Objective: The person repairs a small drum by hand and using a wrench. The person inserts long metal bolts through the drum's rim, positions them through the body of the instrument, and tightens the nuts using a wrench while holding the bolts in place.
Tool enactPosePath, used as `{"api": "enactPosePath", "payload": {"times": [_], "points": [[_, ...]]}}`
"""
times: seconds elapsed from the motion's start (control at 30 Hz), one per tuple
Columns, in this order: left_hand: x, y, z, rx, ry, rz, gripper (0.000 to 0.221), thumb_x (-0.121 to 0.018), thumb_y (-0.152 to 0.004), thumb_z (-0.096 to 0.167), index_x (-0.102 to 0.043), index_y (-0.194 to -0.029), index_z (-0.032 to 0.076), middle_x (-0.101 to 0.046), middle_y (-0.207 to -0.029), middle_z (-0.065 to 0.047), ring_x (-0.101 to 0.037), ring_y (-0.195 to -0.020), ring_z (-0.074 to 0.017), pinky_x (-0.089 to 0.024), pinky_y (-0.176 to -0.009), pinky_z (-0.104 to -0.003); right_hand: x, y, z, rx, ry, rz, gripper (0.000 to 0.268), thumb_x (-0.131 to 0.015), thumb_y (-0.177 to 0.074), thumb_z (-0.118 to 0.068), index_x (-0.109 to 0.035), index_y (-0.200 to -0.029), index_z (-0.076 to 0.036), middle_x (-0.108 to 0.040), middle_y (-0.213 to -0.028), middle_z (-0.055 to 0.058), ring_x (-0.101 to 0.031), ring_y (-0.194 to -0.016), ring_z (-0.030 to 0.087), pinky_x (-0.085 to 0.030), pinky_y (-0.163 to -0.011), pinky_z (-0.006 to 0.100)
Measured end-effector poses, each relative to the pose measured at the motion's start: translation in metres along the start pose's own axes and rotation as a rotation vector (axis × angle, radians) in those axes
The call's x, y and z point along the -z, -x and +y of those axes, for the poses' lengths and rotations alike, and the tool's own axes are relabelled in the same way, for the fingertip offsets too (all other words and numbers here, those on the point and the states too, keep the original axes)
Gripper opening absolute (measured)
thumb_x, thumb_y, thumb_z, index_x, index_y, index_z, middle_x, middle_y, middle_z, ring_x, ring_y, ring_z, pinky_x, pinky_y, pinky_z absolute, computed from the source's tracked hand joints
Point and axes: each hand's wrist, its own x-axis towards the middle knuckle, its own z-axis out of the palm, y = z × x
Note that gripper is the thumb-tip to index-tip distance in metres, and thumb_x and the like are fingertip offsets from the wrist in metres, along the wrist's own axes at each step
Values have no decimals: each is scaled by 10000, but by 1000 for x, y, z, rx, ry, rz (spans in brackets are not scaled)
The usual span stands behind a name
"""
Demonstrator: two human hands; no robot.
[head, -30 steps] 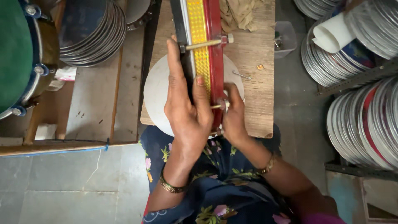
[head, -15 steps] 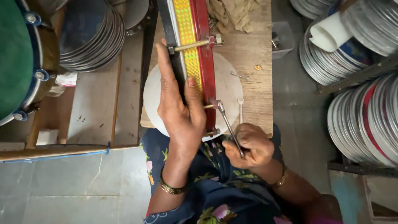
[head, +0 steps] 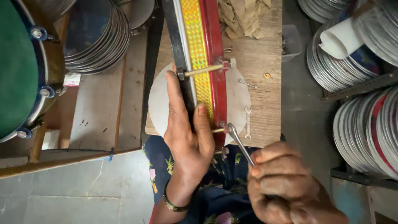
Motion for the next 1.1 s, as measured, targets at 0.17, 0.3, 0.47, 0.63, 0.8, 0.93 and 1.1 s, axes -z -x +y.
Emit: {"api": "enactPosePath", "payload": {"times": [0.17,0.3,0.47,0.63,0.8,0.93,1.1], "points": [[2,1,1,-6,15,-33,541,-495,-1158,21,-213,-1611,-71,-421,-1601,-293,-519,-1486,-374,-485,-1196,-348,2,-24,-12,-126,-79,-87,233,-644,-999,-320,-590,-830,-170,-595,-648,-21,-573,-536,111,-541,-538,300],[2,1,3,20,46,-48,570,-504,-1149,32,-227,-1638,-67,-445,-1582,-289,-553,-1459,-371,-499,-1168,-348,16,-63,25,201,142,-407,272,-604,-940,60,-484,-1011,-173,-538,-723,-30,-509,-557,112,-547,-564,351],[0,0,0,-20,16,-9,528,-496,-1161,26,-222,-1604,-61,-432,-1592,-289,-536,-1474,-372,-489,-1187,-345,30,-87,47,-16,-66,-625,392,-604,-861,90,-505,-1228,-3,-579,-747,-12,-504,-580,100,-504,-559,346],[-5,-2,-2,-74,48,36,515,-472,-1172,16,-206,-1608,-48,-421,-1604,-286,-517,-1490,-369,-476,-1203,-343,16,-66,54,-18,46,-492,244,-642,-948,-95,-573,-1148,26,-587,-786,83,-535,-590,162,-412,-568,326],[-9,1,-3,-102,32,20,555,-454,-1129,-11,-184,-1612,-45,-413,-1593,-284,-478,-1491,-401,-430,-1227,-383,13,-31,49,-144,6,-136,199,-574,-1084,-154,-542,-1134,36,-618,-812,124,-578,-578,132,-475,-513,242],[-11,3,1,-127,71,4,567,-457,-1119,-1,-186,-1617,-34,-431,-1568,-270,-503,-1456,-396,-428,-1224,-386,32,-28,47,-16,-91,-269,249,-574,-1077,-224,-479,-1195,-27,-632,-867,148,-613,-635,159,-519,-568,279],[-13,2,3,-98,104,-2,585,-508,-1137,48,-191,-1625,-14,-480,-1531,-269,-545,-1420,-367,-450,-1195,-371,49,-31,39,-39,-41,-425,199,-556,-1106,-146,-433,-1246,-77,-665,-892,150,-640,-703,191,-543,-633,312]]}}
